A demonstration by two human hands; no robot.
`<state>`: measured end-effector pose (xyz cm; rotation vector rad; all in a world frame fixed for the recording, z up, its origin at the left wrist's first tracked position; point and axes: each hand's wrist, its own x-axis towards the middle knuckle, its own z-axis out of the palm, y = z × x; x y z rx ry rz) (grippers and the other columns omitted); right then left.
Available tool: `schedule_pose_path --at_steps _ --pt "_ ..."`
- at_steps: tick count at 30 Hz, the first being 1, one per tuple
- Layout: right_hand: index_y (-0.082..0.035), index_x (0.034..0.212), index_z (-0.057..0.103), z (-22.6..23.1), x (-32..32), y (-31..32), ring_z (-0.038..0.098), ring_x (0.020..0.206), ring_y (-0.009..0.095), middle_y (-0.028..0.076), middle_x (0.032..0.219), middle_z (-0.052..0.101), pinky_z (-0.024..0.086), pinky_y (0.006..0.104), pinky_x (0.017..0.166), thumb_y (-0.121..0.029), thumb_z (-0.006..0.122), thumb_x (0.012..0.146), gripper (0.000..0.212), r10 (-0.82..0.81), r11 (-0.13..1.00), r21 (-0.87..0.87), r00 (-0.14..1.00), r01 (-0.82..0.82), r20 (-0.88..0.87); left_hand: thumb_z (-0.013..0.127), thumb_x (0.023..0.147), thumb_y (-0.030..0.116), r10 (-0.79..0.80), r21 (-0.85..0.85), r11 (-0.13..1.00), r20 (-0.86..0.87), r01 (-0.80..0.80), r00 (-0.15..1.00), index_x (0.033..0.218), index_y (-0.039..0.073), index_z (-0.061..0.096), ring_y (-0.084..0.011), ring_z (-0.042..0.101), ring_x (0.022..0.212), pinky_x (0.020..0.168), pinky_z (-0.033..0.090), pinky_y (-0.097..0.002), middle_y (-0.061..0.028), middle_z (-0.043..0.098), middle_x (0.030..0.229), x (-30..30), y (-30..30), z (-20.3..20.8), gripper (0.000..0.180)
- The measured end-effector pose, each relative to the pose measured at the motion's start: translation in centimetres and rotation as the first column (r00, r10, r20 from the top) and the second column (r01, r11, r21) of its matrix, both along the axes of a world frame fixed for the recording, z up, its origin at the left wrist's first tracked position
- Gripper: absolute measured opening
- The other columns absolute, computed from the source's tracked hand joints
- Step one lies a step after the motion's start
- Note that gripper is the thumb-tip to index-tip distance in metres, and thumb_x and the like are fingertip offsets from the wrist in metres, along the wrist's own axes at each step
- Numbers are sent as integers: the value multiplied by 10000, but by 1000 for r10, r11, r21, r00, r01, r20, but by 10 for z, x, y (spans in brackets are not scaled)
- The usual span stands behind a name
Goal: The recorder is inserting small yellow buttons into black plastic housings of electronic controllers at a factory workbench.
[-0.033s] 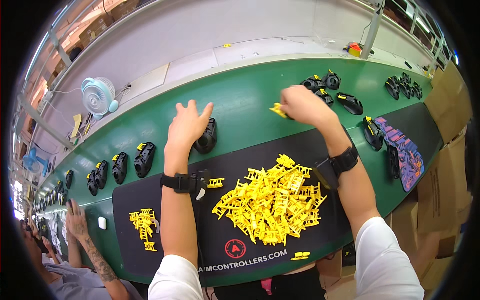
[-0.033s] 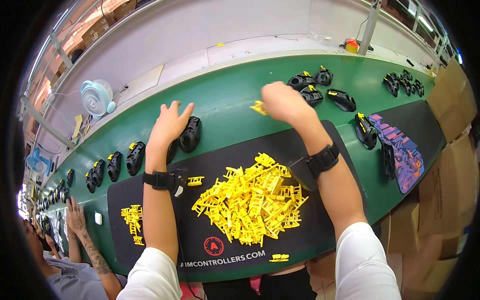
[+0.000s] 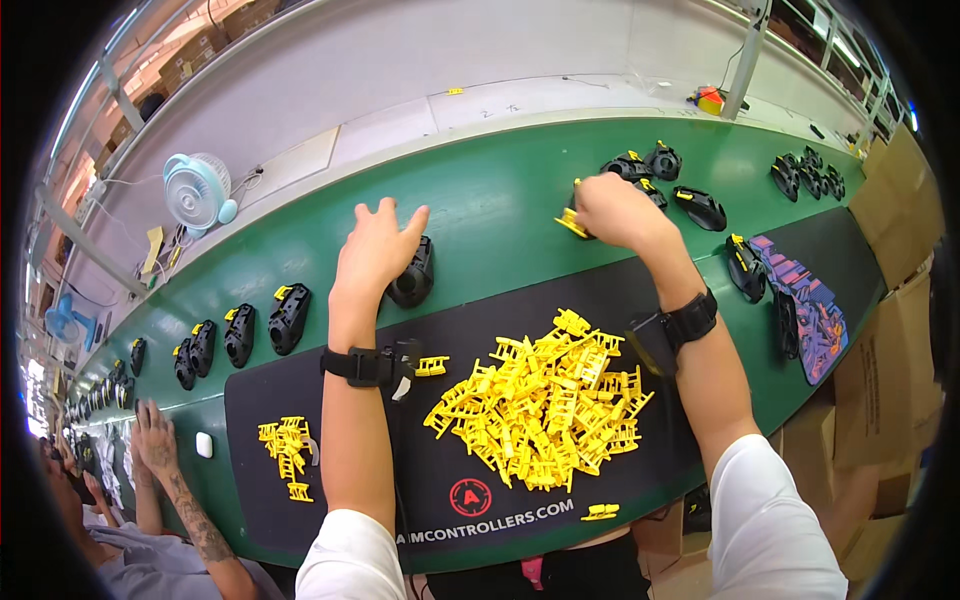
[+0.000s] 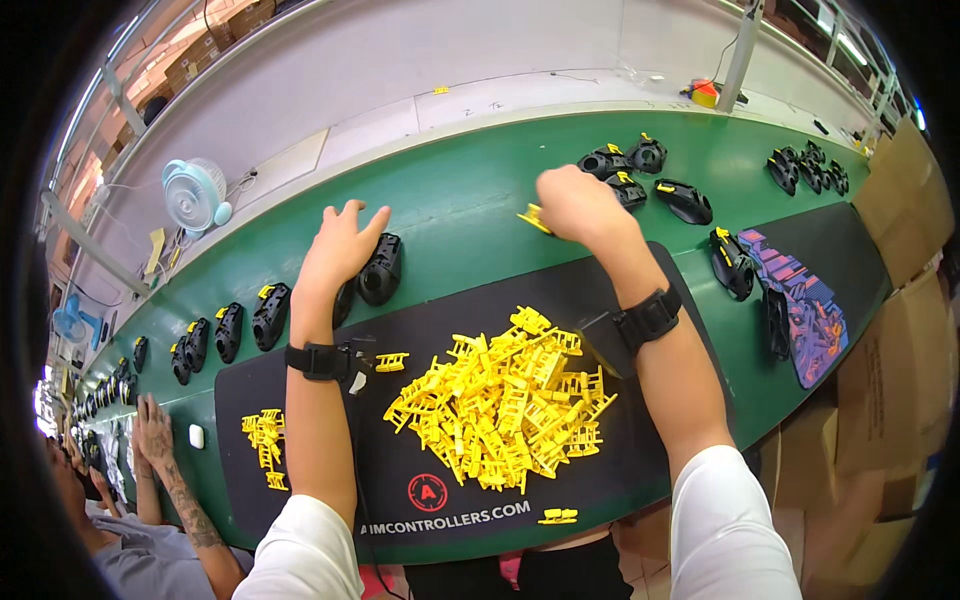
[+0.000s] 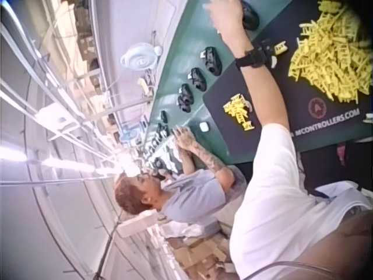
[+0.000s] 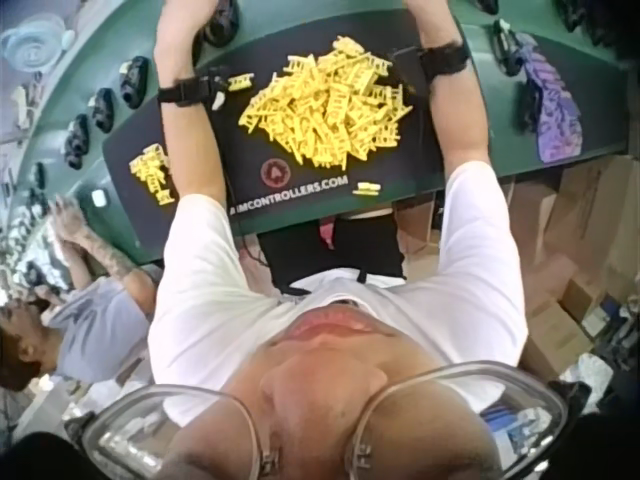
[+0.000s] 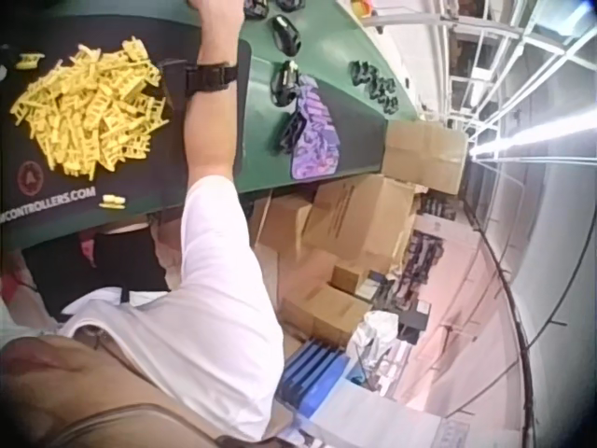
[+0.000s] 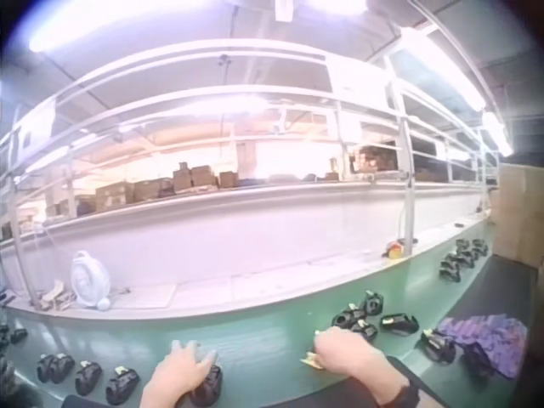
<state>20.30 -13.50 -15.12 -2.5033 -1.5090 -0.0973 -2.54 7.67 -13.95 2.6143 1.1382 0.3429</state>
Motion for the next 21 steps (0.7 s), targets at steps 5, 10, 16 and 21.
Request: schedule_pose_path --at_steps 5,10,16,21 --pt "2 803 712 1 -1 -2 695 771 348 194 808 712 550 416 713 -184 721 821 187 -43 977 -211 993 18 -112 526 953 547 -101 -19 995 29 101 994 1352 6 555 -441 608 1168 993 499 -502 -286 509 1346 -1 -3 7 673" --pt "-18 999 646 32 -23 3 580 720 83 24 854 669 500 271 644 -223 642 977 207 238 965 231 773 -122 -588 561 923 610 -161 -142 975 72 170 984 1306 -52 587 -365 632 1167 999 505 -444 -297 591 1277 5 -8 2 765" --pt "-69 1097 622 44 -37 6 628 882 95 19 1092 664 500 254 785 -265 627 1008 215 608 793 608 -3 -36 -794 643 967 422 -19 -622 512 682 593 731 1217 -28 616 -241 712 922 853 589 -364 -153 688 1100 25 -25 -11 515" --pt "-52 1083 613 72 -59 1 684 971 149 92 1196 684 508 241 727 -205 610 1018 166 541 745 647 419 162 -729 609 958 139 342 -547 330 829 769 443 1211 -11 616 -260 723 942 867 615 -435 -134 693 1124 25 -25 -5 294"
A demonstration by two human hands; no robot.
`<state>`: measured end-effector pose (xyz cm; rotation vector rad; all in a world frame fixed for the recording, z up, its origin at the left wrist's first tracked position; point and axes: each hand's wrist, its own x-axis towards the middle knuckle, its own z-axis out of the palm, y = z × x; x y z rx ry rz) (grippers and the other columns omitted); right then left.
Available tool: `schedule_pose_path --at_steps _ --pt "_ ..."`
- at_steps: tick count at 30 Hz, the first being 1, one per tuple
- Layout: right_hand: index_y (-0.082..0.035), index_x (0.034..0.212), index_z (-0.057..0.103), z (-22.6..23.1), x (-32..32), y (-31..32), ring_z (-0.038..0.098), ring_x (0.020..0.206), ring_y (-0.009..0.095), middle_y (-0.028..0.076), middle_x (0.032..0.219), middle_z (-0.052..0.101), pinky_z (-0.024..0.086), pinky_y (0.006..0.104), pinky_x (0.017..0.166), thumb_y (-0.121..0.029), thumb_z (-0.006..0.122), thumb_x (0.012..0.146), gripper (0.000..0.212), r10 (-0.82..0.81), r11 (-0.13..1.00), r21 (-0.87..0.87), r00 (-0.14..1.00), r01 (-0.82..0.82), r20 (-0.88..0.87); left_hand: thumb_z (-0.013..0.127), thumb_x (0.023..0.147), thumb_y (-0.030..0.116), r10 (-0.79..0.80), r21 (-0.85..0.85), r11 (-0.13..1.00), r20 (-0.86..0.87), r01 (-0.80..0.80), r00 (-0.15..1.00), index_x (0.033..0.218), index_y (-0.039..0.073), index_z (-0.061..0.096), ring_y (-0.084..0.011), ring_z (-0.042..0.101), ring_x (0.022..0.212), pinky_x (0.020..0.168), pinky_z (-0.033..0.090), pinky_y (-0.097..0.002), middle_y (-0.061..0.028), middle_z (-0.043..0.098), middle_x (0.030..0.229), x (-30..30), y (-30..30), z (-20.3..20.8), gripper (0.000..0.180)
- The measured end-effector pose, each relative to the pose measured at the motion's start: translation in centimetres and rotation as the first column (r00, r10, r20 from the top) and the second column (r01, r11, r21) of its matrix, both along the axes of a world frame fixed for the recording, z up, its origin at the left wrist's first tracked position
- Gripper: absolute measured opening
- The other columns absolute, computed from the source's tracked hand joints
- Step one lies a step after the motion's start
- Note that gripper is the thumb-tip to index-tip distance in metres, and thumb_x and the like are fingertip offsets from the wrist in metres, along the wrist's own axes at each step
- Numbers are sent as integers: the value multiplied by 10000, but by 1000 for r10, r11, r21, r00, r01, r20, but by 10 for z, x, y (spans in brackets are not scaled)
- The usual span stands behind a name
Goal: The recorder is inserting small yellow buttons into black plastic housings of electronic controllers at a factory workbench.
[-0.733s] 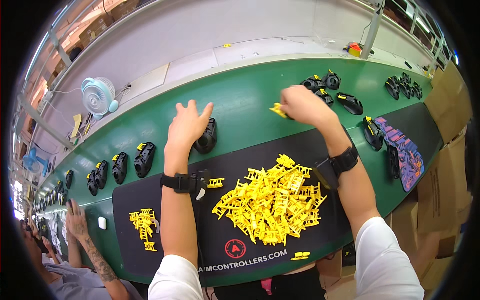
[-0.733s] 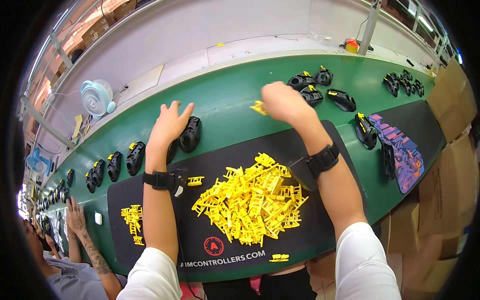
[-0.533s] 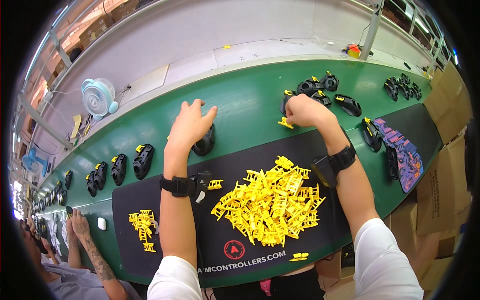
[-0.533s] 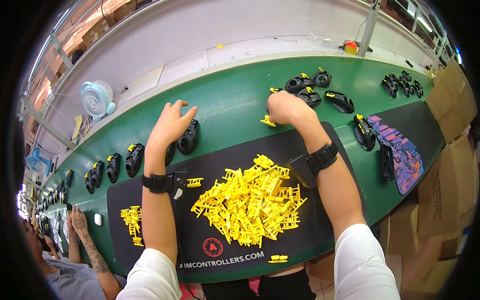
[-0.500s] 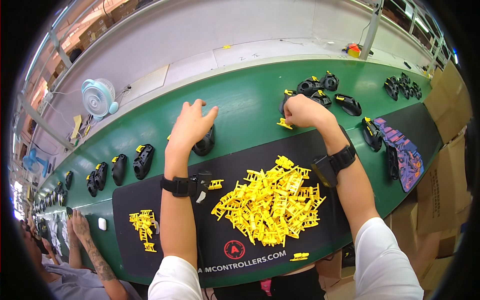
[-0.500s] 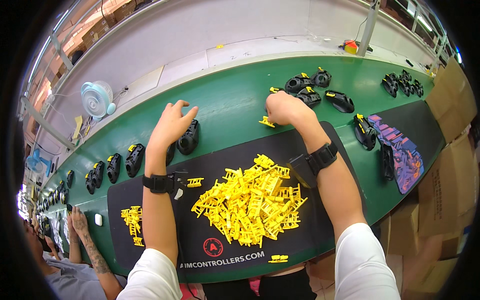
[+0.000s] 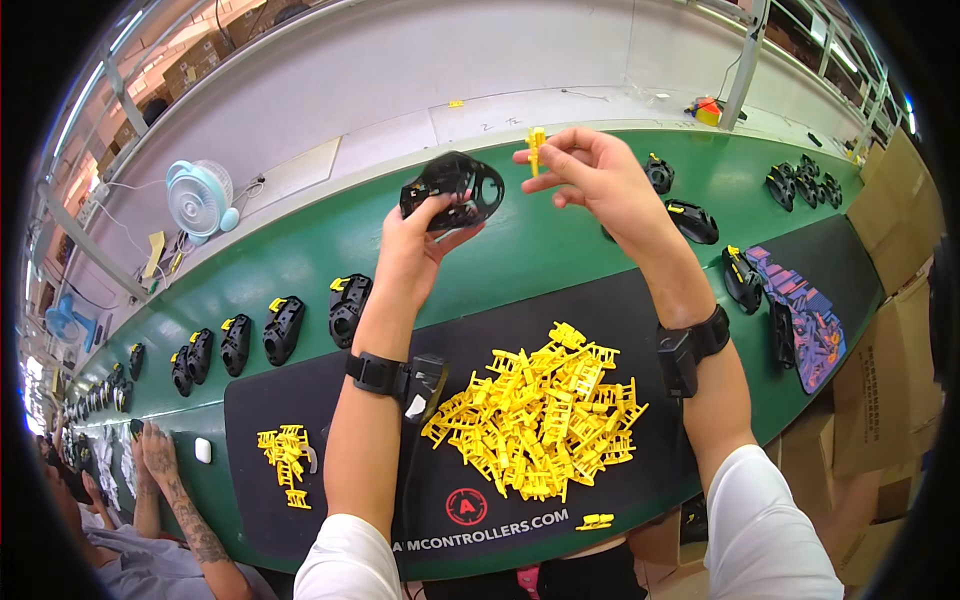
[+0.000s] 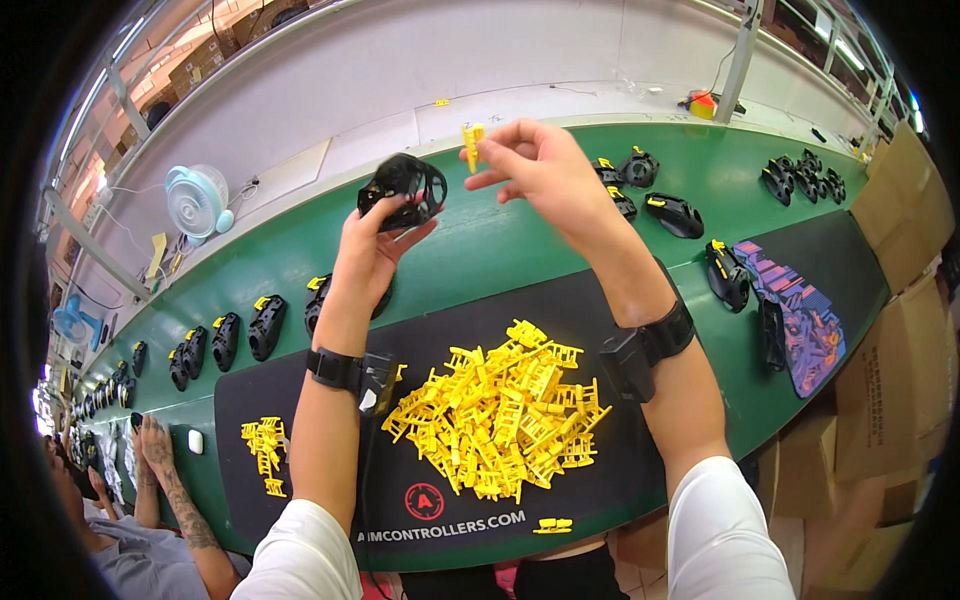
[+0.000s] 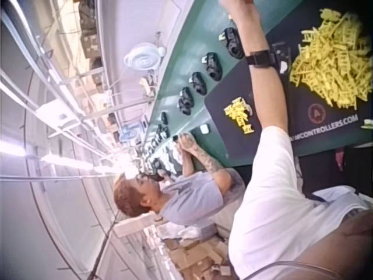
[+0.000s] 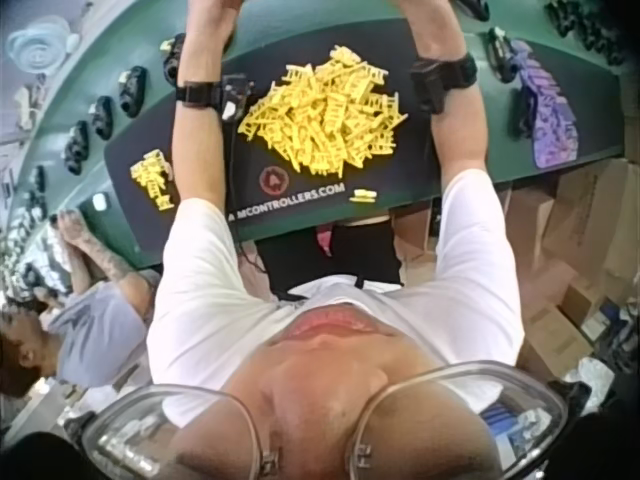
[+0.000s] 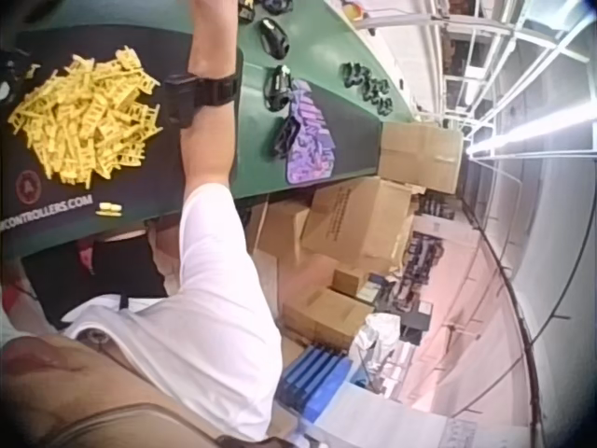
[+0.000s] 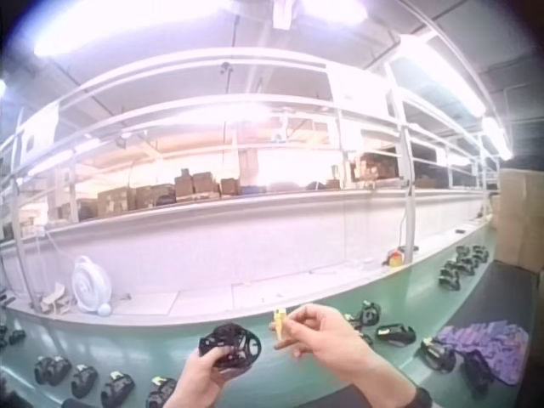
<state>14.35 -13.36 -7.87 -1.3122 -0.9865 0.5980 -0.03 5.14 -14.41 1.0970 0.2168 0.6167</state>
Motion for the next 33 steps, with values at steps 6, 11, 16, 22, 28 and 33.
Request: schedule_pose_path --at_steps 6,11,16,22,28,33 --pt "-15 1027 608 0 -4 1 728 833 173 133 991 722 546 271 684 -146 747 903 229 -160 965 236 968 112 196 558 889 46 9 50 999 -137 -2 990 1373 7 496 -235 700 993 817 616 -446 -125 665 1118 -6 -15 18 490" --pt "-23 966 631 -4 -16 5 710 784 218 132 916 688 544 321 676 -87 768 839 198 -307 950 256 680 178 666 618 893 60 -274 89 960 74 267 959 1451 13 437 -260 663 1076 925 573 -465 -148 629 1217 -11 -28 32 588" --pt "-10 949 644 -10 -13 9 676 806 275 139 908 661 539 375 718 -20 701 854 112 -322 946 243 556 213 766 772 843 111 -209 408 891 -22 200 978 1477 5 386 -225 582 1195 979 526 -402 -140 580 1273 -13 -27 36 750" --pt "-18 957 702 -7 -15 5 670 801 279 144 919 661 545 369 725 -12 672 870 92 -336 942 238 610 238 718 758 846 57 -112 511 854 -5 99 994 1480 37 432 -156 615 1076 967 506 -319 -108 606 1242 -13 -29 36 713" --pt "-17 982 724 -1 -18 1 695 819 207 101 964 664 579 308 697 -15 687 877 111 -332 937 183 605 296 723 763 834 60 -85 563 822 -17 80 996 1458 44 460 -153 604 1097 972 493 -312 -87 598 1258 -17 -31 41 694" --pt "-2 999 717 -2 -16 0 698 829 207 109 977 677 594 307 716 -13 692 871 131 -258 961 140 596 237 760 760 835 65 -99 562 820 -55 112 994 1444 46 475 -152 594 1120 984 488 -317 -84 591 1273 -19 -32 44 672"
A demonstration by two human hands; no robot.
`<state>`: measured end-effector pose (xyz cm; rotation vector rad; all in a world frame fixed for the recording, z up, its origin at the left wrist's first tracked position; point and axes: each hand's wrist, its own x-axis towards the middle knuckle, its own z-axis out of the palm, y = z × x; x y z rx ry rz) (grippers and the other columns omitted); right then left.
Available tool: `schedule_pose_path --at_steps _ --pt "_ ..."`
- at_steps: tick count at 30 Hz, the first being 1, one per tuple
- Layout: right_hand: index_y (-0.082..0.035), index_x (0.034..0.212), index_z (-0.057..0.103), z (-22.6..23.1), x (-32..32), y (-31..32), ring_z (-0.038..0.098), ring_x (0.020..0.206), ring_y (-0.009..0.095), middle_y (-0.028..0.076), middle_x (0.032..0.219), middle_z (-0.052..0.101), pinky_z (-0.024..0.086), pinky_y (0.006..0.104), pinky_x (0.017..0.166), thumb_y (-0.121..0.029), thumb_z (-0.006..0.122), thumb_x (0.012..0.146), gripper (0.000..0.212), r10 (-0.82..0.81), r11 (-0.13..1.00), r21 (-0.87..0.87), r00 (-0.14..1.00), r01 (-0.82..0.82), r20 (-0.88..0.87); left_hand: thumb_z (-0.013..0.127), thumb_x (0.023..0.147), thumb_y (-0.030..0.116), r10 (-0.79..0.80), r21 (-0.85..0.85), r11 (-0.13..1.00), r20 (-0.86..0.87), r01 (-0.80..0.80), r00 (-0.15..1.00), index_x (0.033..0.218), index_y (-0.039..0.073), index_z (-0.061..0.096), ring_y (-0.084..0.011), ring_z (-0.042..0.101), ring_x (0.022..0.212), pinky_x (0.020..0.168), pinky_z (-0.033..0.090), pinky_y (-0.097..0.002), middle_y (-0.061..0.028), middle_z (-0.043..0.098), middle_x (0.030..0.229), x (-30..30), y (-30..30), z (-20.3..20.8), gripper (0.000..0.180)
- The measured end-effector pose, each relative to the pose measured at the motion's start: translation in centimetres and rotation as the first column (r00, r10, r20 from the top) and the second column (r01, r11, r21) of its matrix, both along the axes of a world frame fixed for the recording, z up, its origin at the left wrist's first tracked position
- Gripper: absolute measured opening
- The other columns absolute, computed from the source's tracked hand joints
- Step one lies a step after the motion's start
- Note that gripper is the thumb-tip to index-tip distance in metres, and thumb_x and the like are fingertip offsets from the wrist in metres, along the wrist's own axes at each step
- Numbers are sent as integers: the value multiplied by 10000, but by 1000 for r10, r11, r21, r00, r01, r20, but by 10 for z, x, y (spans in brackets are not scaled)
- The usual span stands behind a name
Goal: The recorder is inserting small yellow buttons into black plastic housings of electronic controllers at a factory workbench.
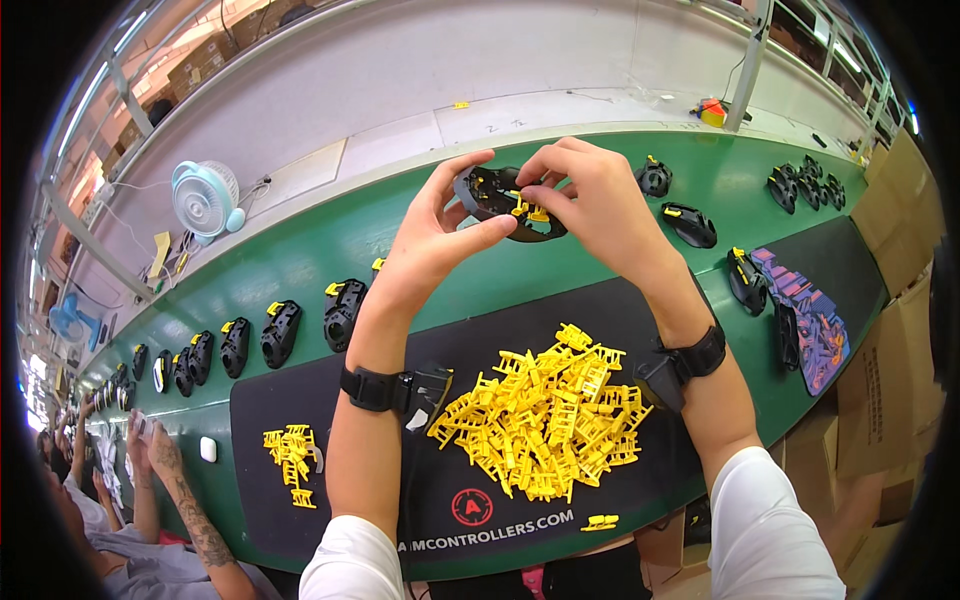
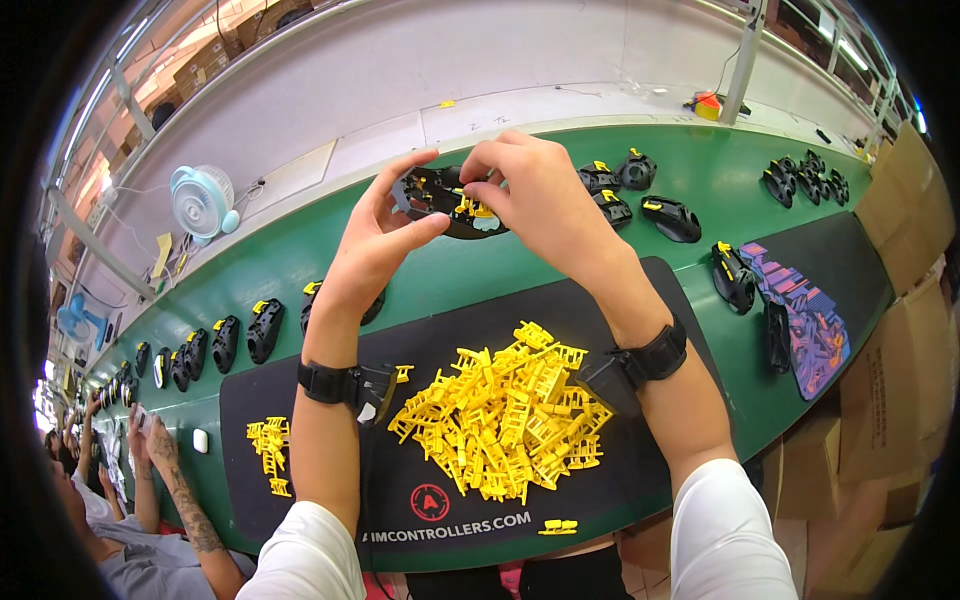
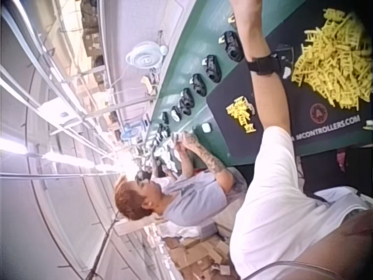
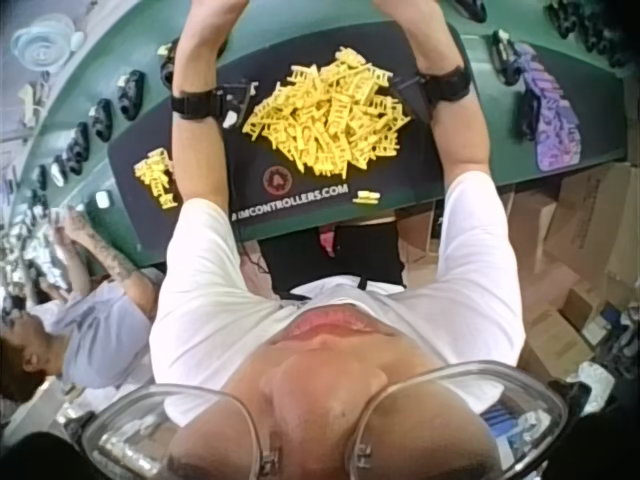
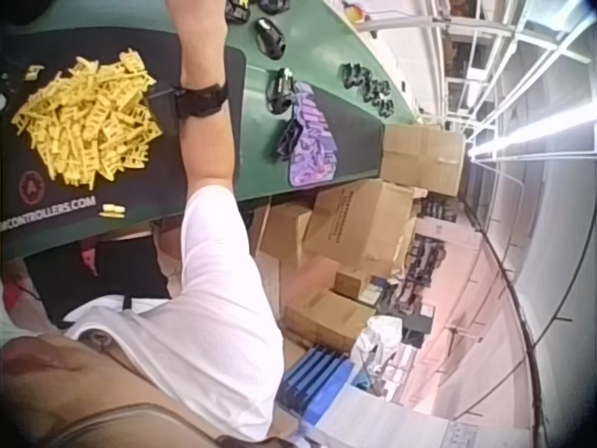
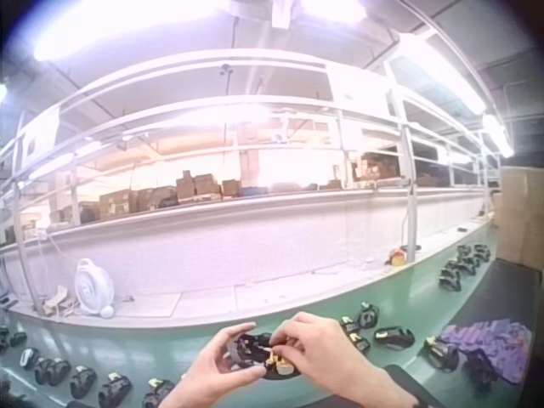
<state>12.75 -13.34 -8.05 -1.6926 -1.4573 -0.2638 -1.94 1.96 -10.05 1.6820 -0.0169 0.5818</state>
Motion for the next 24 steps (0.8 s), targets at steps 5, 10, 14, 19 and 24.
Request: schedule_pose_path --at_steps 5,10,14,19,24 --pt "15 1044 713 1 2 -5 699 846 200 112 1001 686 605 314 756 -10 695 868 179 38 998 -50 997 -42 -67 748 843 48 15 -23 1000 24 -15 1000 1441 38 478 -162 614 1107 985 492 -315 -94 596 1260 3 4 -2 656" --pt "15 1068 715 7 -2 -6 700 848 179 106 954 709 585 306 749 -3 703 859 210 59 990 -120 986 -78 -153 749 842 37 16 -25 1000 58 -14 998 1456 36 462 -165 623 1099 985 493 -313 -105 593 1274 4 7 -7 677" --pt "22 1001 717 7 -1 -6 699 774 218 149 853 719 562 327 724 -24 723 833 174 48 999 15 990 -46 -134 747 841 25 44 -31 999 76 -42 996 1474 24 436 -168 614 1117 994 491 -319 -117 593 1288 4 0 -5 705" --pt "18 960 703 11 -2 -9 671 742 171 93 860 715 535 290 666 -63 732 847 142 -34 997 -66 998 37 43 748 836 1 6 -82 997 97 2 995 1478 30 432 -168 595 1151 1008 485 -325 -111 585 1297 6 7 -9 717" --pt "8 953 710 6 3 -8 672 720 228 127 847 716 528 330 662 -89 718 858 136 -28 996 -88 999 31 31 759 823 -13 28 -47 999 142 -22 989 1471 36 441 -165 596 1157 1012 481 -321 -103 582 1302 6 2 -4 724"
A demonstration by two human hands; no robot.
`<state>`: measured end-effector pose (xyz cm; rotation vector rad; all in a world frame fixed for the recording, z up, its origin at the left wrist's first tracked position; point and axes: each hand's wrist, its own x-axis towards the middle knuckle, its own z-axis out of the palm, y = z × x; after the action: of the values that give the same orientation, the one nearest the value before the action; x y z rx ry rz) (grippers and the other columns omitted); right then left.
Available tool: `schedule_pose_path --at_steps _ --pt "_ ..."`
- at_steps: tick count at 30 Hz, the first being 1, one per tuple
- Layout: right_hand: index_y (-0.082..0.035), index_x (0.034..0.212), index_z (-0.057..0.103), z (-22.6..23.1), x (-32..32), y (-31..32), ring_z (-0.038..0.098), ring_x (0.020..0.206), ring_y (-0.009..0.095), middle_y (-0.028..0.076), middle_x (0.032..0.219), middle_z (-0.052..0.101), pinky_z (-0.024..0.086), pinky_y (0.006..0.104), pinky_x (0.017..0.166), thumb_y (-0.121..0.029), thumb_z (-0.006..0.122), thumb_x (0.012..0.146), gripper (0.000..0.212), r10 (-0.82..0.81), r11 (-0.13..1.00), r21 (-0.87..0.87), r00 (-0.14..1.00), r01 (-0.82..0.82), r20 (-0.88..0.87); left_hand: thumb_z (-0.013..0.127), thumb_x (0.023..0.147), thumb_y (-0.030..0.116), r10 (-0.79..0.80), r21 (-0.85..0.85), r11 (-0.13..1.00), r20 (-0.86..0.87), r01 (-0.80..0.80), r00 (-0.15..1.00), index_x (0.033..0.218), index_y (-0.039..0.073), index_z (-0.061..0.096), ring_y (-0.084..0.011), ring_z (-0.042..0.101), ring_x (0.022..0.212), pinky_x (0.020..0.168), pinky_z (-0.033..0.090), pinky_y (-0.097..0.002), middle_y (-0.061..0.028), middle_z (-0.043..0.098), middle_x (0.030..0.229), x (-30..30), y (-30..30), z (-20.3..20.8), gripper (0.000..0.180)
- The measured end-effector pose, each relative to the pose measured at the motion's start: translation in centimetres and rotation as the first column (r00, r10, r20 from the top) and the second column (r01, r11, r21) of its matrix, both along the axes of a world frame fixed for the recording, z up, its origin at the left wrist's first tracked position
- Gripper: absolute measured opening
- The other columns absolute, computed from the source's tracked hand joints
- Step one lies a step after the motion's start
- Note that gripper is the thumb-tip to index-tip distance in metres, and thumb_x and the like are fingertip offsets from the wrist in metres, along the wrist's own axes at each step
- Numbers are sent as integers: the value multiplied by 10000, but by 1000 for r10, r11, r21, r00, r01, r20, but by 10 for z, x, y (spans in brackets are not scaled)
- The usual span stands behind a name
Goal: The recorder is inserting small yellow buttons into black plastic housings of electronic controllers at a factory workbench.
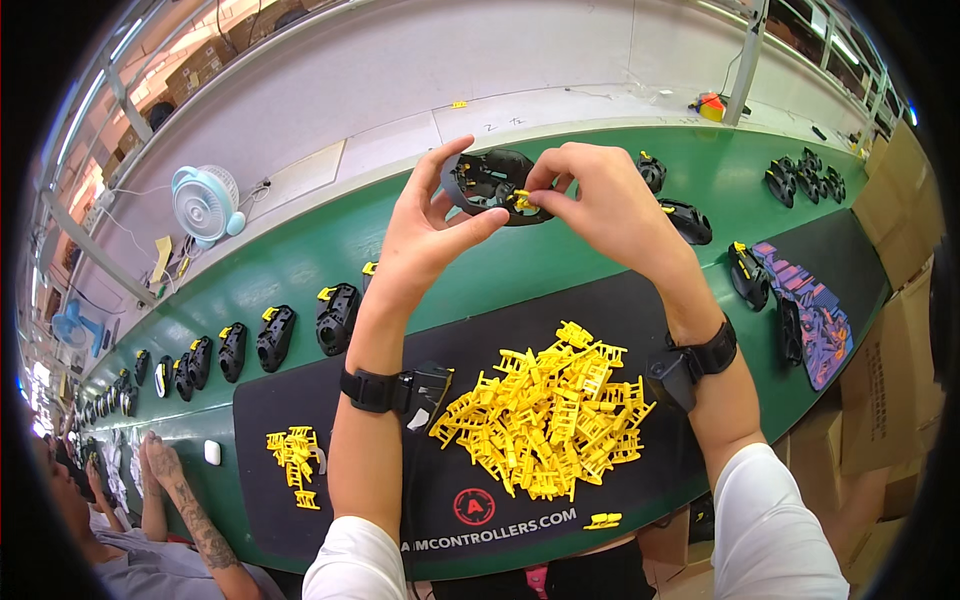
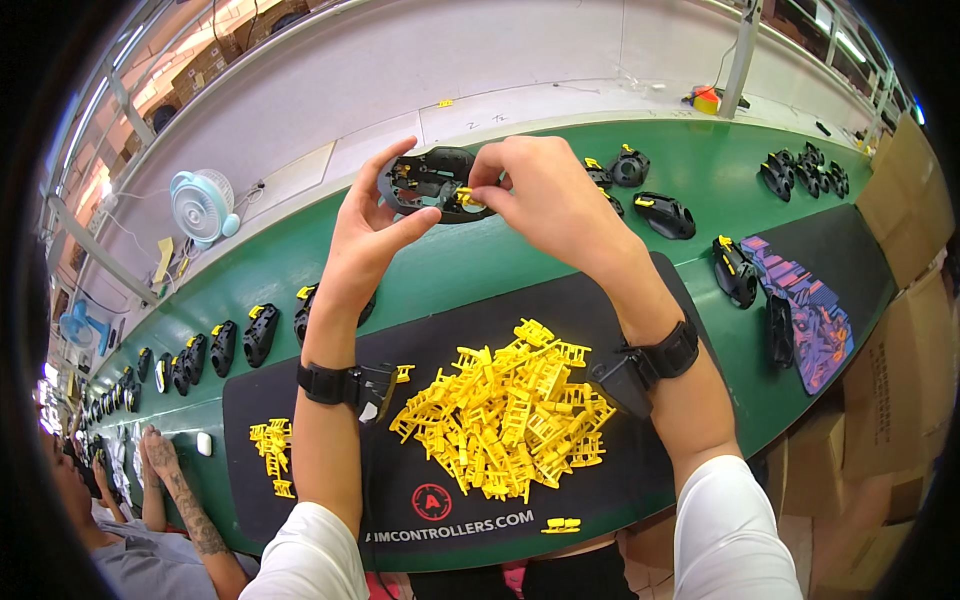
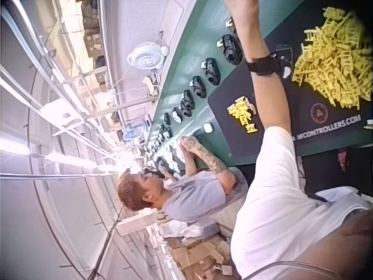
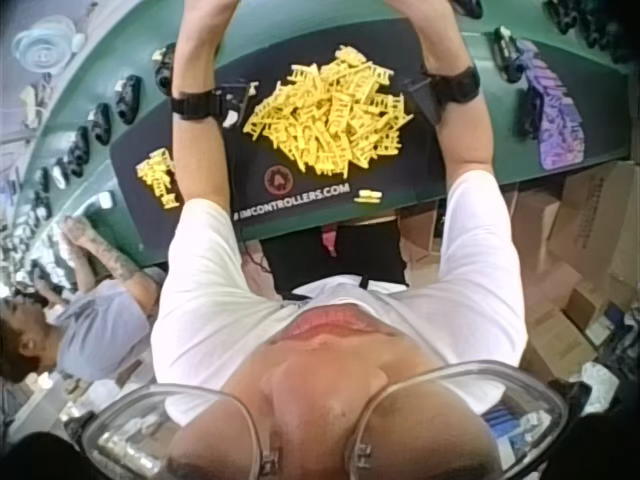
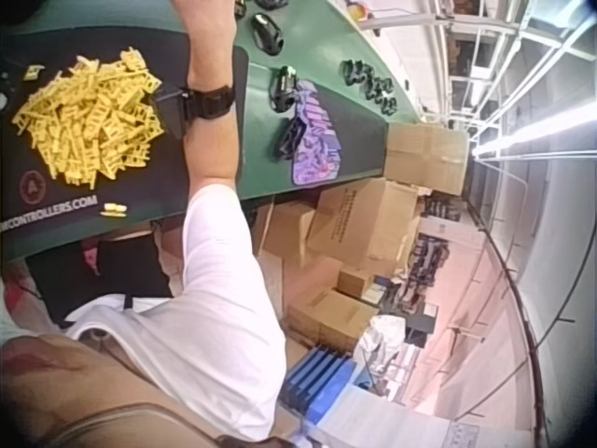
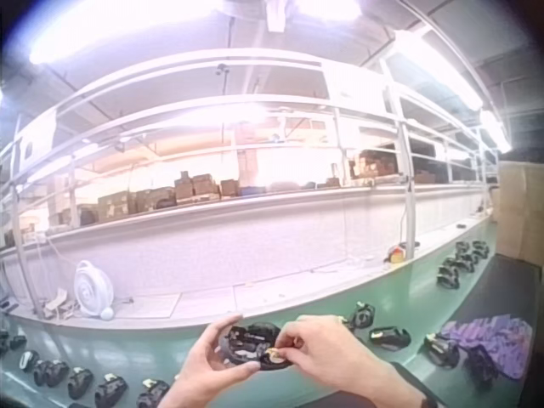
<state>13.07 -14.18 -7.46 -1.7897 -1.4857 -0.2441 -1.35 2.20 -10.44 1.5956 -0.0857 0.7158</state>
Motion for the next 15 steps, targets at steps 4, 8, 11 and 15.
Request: schedule_pose_path --at_steps 4,8,11,15 --pt "-12 984 713 4 -3 1 671 737 171 97 849 715 522 283 635 -45 691 873 118 40 983 181 998 -30 -53 762 820 -8 -27 28 999 -25 27 999 1461 24 450 -159 595 1160 1011 481 -319 -98 579 1306 -3 -4 4 713" --pt "-23 983 716 5 -11 7 675 745 173 90 859 716 521 278 637 -31 694 870 115 53 982 185 994 -33 -99 754 829 1 -57 31 998 -42 58 998 1460 21 453 -155 594 1158 1016 478 -318 -98 595 1285 -8 -5 6 699" --pt "-30 934 709 3 -11 8 663 711 268 126 828 696 525 346 649 -37 711 851 82 17 961 275 999 -26 34 737 844 4 -83 3 997 -52 83 995 1461 17 453 -155 590 1160 1023 475 -321 -100 601 1275 -4 -8 6 679" --pt "-41 934 713 3 -14 9 658 717 271 112 855 690 522 346 639 -48 713 859 76 -10 948 319 998 -9 59 723 857 10 -89 -5 996 -48 89 995 1462 14 454 -154 586 1160 1030 473 -326 -101 598 1277 -6 -5 7 663"
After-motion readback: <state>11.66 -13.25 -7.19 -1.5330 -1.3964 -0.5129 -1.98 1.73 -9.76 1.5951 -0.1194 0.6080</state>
